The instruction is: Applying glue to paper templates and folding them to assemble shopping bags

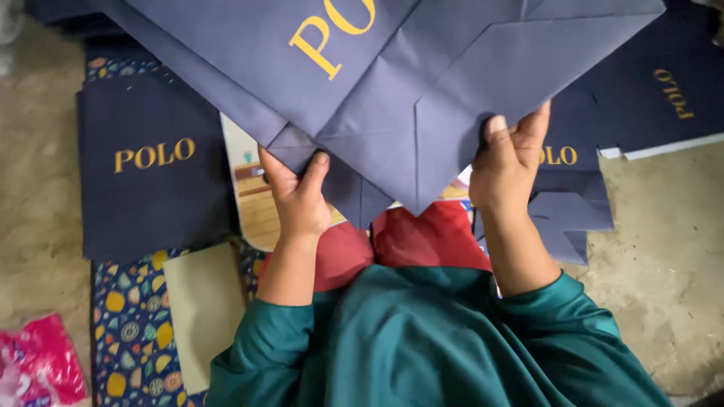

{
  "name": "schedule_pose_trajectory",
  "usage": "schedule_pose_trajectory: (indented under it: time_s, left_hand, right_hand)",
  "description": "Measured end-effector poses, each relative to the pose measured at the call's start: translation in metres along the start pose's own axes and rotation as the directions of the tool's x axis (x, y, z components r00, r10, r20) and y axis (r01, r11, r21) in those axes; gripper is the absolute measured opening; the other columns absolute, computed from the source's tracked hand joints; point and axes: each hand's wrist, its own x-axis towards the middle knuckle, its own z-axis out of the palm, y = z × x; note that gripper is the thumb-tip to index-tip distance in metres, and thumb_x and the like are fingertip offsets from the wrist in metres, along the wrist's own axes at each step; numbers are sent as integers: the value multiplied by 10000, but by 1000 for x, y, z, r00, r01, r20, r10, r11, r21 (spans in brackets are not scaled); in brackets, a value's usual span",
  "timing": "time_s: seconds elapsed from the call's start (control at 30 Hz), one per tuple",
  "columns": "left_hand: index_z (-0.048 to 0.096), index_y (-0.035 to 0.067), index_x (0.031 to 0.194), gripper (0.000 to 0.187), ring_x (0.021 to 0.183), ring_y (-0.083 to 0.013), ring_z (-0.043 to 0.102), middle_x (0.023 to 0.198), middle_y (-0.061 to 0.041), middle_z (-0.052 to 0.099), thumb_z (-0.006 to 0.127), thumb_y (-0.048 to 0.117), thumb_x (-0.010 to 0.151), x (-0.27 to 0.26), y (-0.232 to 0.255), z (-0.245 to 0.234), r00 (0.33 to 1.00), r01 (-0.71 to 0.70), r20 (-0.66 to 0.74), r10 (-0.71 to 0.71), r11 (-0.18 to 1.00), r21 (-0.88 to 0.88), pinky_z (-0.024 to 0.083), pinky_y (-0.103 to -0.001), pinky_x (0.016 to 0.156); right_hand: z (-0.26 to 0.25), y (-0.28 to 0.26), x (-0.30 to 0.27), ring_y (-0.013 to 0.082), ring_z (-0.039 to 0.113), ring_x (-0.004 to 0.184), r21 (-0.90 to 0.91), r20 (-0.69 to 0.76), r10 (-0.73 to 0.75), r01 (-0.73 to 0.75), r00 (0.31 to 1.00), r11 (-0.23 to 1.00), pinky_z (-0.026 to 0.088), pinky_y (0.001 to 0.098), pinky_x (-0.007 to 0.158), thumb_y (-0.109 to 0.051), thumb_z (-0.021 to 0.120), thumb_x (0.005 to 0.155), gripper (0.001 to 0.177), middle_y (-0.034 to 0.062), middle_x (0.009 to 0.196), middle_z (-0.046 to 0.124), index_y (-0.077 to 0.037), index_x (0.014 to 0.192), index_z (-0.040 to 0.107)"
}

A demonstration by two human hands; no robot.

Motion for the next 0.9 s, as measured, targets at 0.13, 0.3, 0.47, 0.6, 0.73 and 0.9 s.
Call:
schedule_pose_trajectory:
  time_s: [0.13, 0.3, 0.47, 0.6, 0.73, 0.9]
  left_hand:
    - [362, 86, 1553, 732, 1297, -143, 463, 1402, -97, 528, 762, 24, 944, 8, 3, -46, 988, -53, -138, 63, 996, 74, 378, -408, 1186]
    - [325, 59, 1546, 695, 1360, -221, 508, 1495, -163, 488, 716, 78, 972, 12, 4, -102, 989, -38, -146, 35, 999, -18, 376, -371, 1233]
    - [372, 43, 1513, 640, 1319, -237, 544, 1445, -165, 525, 717, 143, 983, 5, 4, -127, 981, -44, -177, 81, 979, 201, 418, -383, 1189]
    - [384, 40, 1500, 636, 1311, -241, 539, 1431, -168, 530, 717, 162, 973, -1, 1, -141, 978, -15, -198, 62, 973, 231, 406, -383, 1190]
    - [352, 37, 1537, 676, 1363, -249, 518, 1476, -170, 503, 716, 156, 980, -3, 7, -155, 976, -12, -205, 69, 964, 265, 396, -392, 1218]
    - [388, 67, 1518, 655, 1289, -203, 553, 1420, -130, 555, 717, 101, 953, -4, 7, -184, 965, 37, -261, 1, 989, 142, 432, -360, 1173]
  right_hand:
    - [-42, 22, 19, 280, 537, 1311, -225, 103, -134, 154, 986, 962, 518, 491, 1132, 110, 554, 1089, 503, 148, 1420, 557, -139, 1510, 437]
    - [-70, 27, 51, 283, 450, 1310, -114, 182, -327, 350, 927, 930, 344, 431, 1167, 228, 521, 1097, 497, 108, 1469, 490, -112, 1453, 458]
    - [-36, 36, 49, 385, 390, 1390, 36, 271, -326, 329, 906, 944, 275, 545, 1245, 270, 326, 1137, 536, 211, 1516, 429, -123, 1490, 415]
    - [12, 35, 26, 348, 435, 1328, 21, 247, -251, 253, 936, 967, 314, 512, 1206, 265, 398, 1084, 483, 191, 1448, 482, -96, 1401, 456]
    - [27, 52, 7, 308, 450, 1326, 48, 221, -153, 146, 963, 988, 322, 472, 1215, 193, 433, 1116, 435, 173, 1459, 491, -135, 1402, 443]
    - [30, 65, 18, 176, 649, 1090, 163, -107, 394, -375, 913, 913, 583, 403, 1149, 64, 610, 1044, 281, 50, 1090, 691, -162, 1196, 677]
